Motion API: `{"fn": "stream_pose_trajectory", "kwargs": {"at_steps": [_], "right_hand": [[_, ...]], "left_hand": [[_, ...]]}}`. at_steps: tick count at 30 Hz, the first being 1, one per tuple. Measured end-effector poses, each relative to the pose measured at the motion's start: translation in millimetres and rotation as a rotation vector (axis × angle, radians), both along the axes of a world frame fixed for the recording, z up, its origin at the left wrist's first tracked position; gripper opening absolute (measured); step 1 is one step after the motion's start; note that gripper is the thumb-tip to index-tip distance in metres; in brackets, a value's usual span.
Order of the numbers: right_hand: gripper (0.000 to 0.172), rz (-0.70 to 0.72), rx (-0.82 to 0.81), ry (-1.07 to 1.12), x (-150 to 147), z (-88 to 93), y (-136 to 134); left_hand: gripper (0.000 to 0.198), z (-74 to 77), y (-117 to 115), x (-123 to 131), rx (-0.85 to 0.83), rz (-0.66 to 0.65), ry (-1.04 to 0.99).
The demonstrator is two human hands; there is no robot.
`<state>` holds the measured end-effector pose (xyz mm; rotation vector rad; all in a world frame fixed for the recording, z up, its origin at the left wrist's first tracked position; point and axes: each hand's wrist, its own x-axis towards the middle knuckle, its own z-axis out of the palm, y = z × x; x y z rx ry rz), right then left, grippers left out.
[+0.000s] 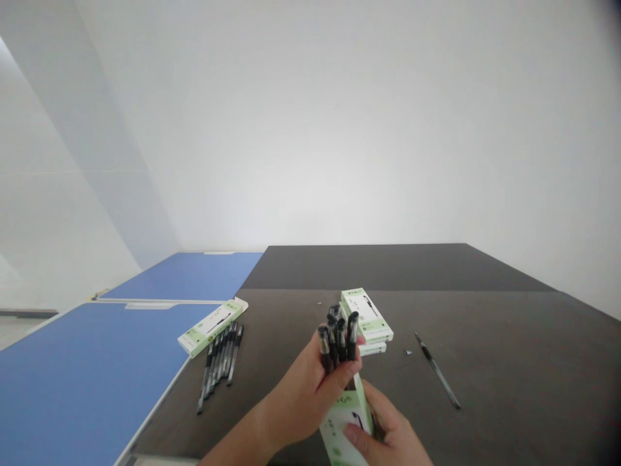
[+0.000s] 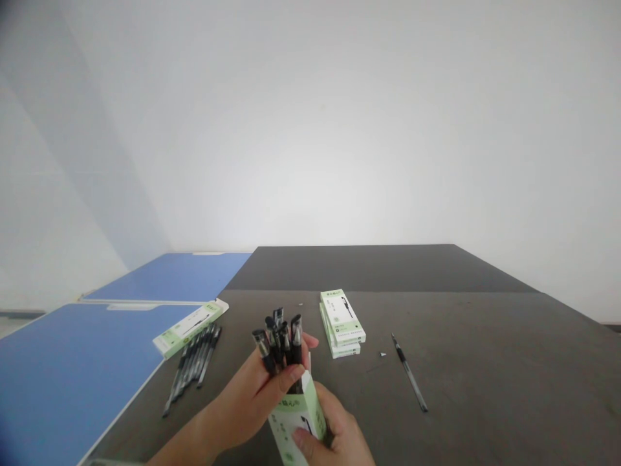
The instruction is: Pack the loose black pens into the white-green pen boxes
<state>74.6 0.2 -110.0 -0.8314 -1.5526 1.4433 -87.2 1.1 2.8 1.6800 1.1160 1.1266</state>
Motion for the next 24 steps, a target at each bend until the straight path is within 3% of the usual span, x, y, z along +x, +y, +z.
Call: {"fn": "stream_pose_trajectory", "kwargs": {"at_steps": [4,7,12,16,19,21,24], "right_hand": [[0.049,-0.003,-0.162,0.275,-7.2,-6.4,-3.8],[0.051,0.001,-0.213,0.357,-11.7,-8.3,-6.0],[0.055,-0.05,-0.223,0.314,-12.2,-8.5,-3.9],[0.058,-0.061,-0.259,0.371,-13.2,-3.5,-2.7],[0.06,-0.045,-0.267,0.376,-14.6,2.3,-3.7],[0.06,-0.042,-0.266,0.355,-14.5,4.8,-4.2],[0.06,-0.058,-0.261,0.311,-13.0,4.7,-3.8]], "left_hand": [[0.021,-8.4,5.1,-3.5,-0.068,0.053,0.017],[0.021,-14.3,6.9,-7.0,-0.11,0.029,-0.051],[0.051,-7.7,3.1,-8.9,-0.149,-0.102,-0.141],[0.071,-9.3,3.7,-9.6,-0.063,-0.036,-0.103],[0.081,-15.2,4.9,-13.2,0.093,0.022,-0.111],[0.071,-15.8,4.5,-16.4,0.203,0.024,-0.077],[0.04,-12.3,3.8,-19.2,0.277,-0.008,0.115]]}}
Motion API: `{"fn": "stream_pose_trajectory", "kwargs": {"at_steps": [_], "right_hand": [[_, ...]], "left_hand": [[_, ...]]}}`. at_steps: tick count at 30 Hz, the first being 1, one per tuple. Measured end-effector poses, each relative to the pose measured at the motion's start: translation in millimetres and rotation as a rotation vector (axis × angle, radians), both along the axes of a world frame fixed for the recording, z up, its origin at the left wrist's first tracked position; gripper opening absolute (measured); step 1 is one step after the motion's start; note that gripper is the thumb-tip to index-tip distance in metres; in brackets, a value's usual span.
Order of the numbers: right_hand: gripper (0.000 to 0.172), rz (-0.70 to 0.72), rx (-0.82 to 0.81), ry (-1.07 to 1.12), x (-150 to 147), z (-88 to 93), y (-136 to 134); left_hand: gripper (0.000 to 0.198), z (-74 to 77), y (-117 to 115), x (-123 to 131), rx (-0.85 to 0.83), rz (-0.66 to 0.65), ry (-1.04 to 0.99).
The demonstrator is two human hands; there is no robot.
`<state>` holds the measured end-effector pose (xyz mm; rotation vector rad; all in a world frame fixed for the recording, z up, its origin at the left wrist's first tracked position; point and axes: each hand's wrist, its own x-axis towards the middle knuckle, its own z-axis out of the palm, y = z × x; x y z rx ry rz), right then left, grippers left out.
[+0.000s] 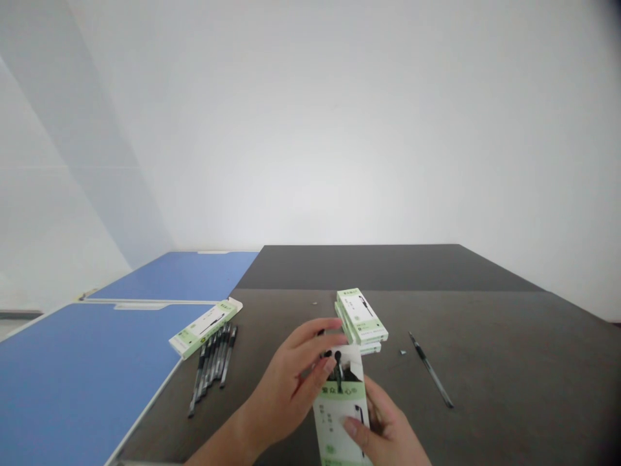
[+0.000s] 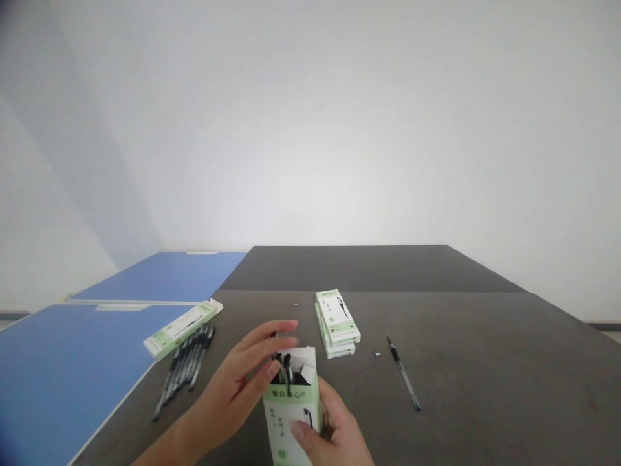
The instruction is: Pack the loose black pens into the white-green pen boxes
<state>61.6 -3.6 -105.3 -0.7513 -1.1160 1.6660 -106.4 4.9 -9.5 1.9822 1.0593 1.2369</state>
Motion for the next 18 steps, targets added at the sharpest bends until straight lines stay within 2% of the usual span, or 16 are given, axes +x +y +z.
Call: {"fn": "stream_pose_trajectory", "kwargs": {"at_steps": [2,5,7,13,18], "right_hand": [[0.058,-0.003,0.002,0.005,1.2,-2.1,1.0],[0.055,0.027,0.009,0.058,2.2,-6.8,2.4],[0.055,0.035,0.007,0.06,2.3,-10.0,2.9],[0.054,0.004,0.021,0.051,0.5,-15.1,2.9],[0.055,0.027,-0.01,0.067,1.3,-17.2,3.5]], "left_hand": [[0.031,1.3,0.6,0.4,-0.004,0.038,0.07],[0.039,0.0,3.0,2.0,-0.023,0.101,0.047],[0.043,-0.7,4.3,2.9,-0.056,0.086,0.061],[0.019,3.9,5.2,7.6,-0.123,0.051,0.101],[0.02,6.3,7.4,9.0,-0.146,0.058,0.137]]}}
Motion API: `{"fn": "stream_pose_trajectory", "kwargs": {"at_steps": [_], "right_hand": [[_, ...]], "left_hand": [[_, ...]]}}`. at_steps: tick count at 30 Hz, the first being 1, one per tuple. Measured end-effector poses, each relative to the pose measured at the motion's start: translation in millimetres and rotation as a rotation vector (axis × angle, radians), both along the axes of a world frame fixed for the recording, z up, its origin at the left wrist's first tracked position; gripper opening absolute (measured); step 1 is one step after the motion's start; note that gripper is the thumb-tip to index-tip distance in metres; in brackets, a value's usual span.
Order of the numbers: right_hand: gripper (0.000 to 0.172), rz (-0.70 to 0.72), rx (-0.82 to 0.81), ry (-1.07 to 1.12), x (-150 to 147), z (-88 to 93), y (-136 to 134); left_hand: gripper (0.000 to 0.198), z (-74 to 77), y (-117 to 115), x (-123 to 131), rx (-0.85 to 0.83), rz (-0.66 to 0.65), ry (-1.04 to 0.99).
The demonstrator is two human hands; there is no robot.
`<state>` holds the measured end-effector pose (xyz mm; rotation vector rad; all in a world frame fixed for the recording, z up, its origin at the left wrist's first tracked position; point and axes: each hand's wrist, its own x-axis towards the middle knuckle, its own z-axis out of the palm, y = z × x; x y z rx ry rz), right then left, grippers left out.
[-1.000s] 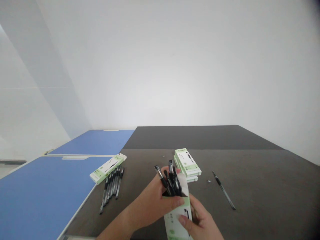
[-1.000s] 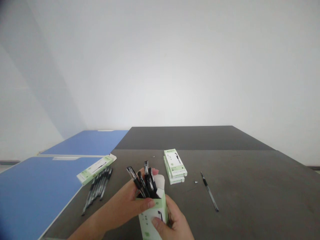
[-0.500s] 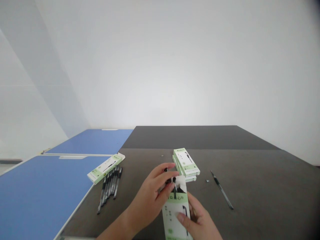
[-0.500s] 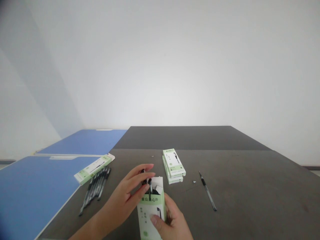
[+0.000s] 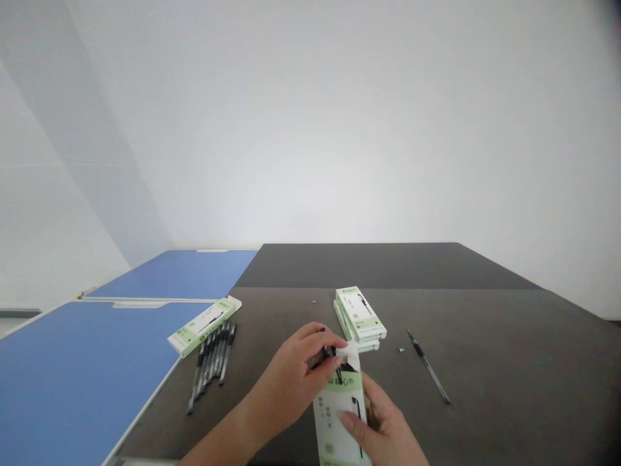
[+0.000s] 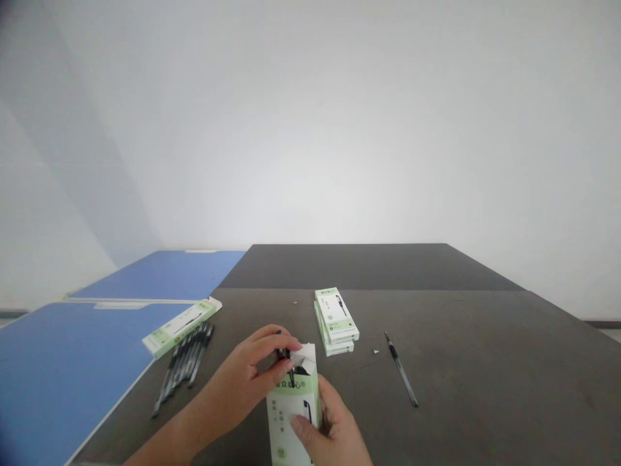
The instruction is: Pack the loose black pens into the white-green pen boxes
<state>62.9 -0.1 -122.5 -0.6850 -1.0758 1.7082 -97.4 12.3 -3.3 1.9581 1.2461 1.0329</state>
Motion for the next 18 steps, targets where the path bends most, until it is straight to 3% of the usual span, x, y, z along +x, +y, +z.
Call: {"fn": "stream_pose_trajectory", "kwargs": {"at_steps": [13,18], "right_hand": [[0.056,-0.018,-0.01,-0.018,-0.7,-4.0,-1.4],[0.05,-0.002,0.0,-0.001,-0.3,-1.0,-2.4]], "left_hand": [[0.022,-12.5,3.0,1.2,0.01,0.088,-0.139],[0.024,-13.7,1.3,2.5,0.044,0.091,-0.051]]}}
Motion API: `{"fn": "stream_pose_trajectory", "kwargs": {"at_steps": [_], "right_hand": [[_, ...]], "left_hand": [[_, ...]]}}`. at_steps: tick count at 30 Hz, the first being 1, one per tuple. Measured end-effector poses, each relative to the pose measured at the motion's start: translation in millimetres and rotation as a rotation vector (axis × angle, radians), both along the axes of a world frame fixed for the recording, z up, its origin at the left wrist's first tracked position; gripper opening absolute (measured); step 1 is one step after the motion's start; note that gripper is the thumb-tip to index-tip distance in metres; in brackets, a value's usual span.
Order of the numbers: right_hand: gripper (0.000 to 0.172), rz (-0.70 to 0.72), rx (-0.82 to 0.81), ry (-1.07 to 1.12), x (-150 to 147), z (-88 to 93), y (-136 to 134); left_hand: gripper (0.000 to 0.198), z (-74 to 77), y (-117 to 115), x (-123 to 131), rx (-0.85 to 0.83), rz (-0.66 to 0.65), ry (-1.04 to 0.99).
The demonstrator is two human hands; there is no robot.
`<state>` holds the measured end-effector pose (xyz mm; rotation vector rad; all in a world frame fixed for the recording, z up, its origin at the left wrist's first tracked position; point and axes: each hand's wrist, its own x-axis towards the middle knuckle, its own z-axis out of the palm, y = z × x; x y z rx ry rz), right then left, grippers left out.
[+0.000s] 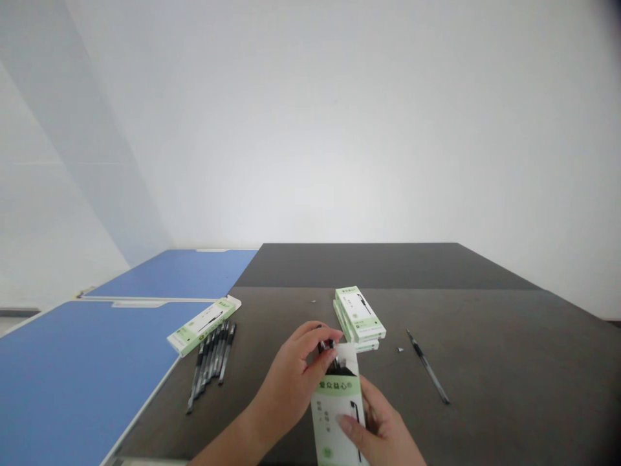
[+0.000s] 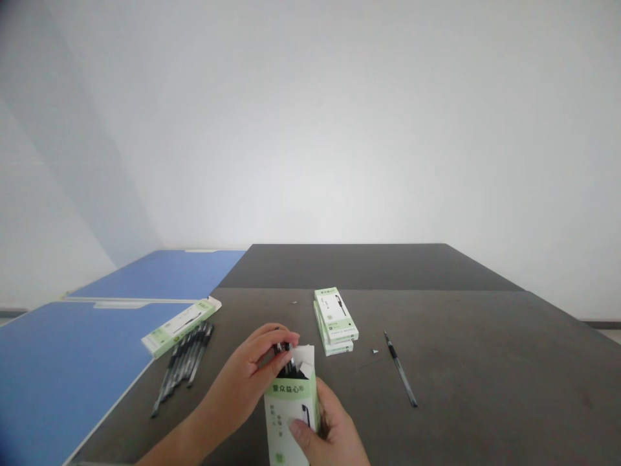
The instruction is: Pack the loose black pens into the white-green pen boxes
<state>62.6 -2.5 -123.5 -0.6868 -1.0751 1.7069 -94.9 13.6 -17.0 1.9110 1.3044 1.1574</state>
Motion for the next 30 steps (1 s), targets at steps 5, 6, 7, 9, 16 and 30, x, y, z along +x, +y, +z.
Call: {"fn": "stream_pose_trajectory", "kwargs": {"at_steps": [5,6,7,9,16,30], "right_hand": [[0.049,-0.012,-0.008,0.042,1.5,6.6,-0.9],[0.049,-0.023,-0.005,0.04,2.0,7.7,-0.9],[0.049,-0.034,0.001,0.036,2.5,8.5,-0.8],[0.049,-0.045,0.01,0.023,3.3,8.7,-0.7],[0.05,-0.023,0.055,-0.067,5.1,-1.9,-2.5],[0.04,-0.142,0.337,-0.492,16.1,0.6,0.2]], "left_hand": [[0.046,-2.2,-8.4,-3.0,0.088,-0.077,0.235],[0.052,-2.5,-10.0,-4.1,0.117,-0.085,0.272],[0.055,-2.6,-11.2,-5.1,0.142,-0.096,0.308],[0.05,-2.4,-12.6,-7.3,0.182,-0.115,0.378],[0.037,-3.1,-13.5,-16.0,0.251,-0.095,0.419],[0.026,1.9,-29.6,-16.6,0.197,-0.152,0.103]]}}
